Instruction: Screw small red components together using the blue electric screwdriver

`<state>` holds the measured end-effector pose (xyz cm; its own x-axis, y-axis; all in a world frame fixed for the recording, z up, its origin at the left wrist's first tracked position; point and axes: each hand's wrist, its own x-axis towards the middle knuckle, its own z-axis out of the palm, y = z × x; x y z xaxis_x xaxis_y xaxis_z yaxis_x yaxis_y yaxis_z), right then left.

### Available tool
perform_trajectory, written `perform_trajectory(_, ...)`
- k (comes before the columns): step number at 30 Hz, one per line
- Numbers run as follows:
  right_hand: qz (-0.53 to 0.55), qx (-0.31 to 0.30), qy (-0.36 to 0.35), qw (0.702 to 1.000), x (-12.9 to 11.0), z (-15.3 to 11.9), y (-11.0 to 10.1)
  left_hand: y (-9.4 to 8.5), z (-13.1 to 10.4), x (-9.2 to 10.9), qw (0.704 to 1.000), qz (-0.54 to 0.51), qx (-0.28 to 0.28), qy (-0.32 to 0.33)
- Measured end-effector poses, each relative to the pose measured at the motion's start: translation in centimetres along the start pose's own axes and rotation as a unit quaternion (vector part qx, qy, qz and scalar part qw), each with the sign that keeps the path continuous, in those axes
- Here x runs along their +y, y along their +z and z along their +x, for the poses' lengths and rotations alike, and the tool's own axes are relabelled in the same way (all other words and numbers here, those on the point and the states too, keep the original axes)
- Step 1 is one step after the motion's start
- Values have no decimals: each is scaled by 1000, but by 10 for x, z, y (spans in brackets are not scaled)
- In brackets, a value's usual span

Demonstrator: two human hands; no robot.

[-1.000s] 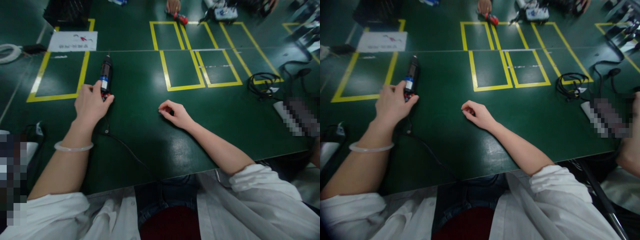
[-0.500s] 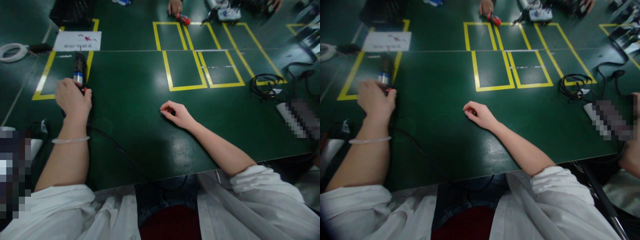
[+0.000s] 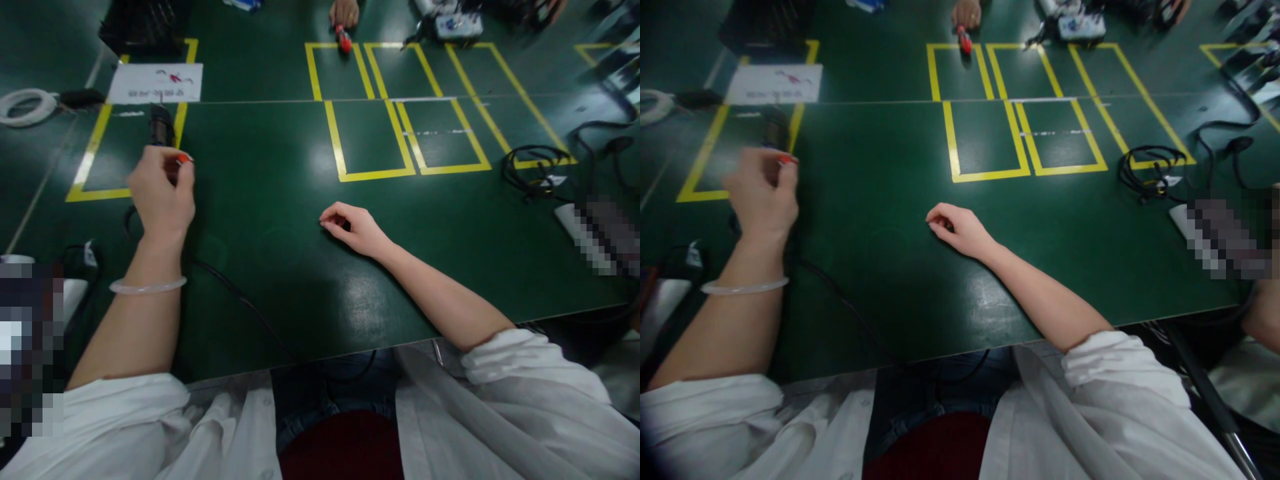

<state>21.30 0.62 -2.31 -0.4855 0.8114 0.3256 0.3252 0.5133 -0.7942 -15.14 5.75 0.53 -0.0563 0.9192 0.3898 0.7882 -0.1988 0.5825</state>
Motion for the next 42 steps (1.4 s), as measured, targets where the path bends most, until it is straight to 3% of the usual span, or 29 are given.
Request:
perform_trajectory(1,0,0,1,1000,0,0,0,9,-3,13,998,-50,-22,6)
perform_trajectory(3,3,-1,5,1000,1,0,0,28,-14,44,978,-163,-124,21)
perform_trajectory(4,9,-3,5,1000,2,0,0,37,-20,60,959,-198,-201,16)
perform_trajectory(6,24,-11,2,1000,3,0,0,54,-35,88,921,-243,-303,4)
perform_trajectory(8,37,-22,-4,999,3,-1,0,64,-46,108,892,-276,-357,-10)
perform_trajectory(11,40,-32,-19,999,3,-1,1,71,-54,121,870,-298,-393,-16)
perform_trajectory(27,16,-6,0,1000,1,1,-1,74,-63,119,865,-361,-348,-34)
perform_trajectory(35,16,-4,-5,1000,1,1,0,78,-66,117,890,-318,-326,1)
perform_trajectory(42,23,-10,-10,1000,1,0,-1,77,-65,119,894,-313,-320,0)
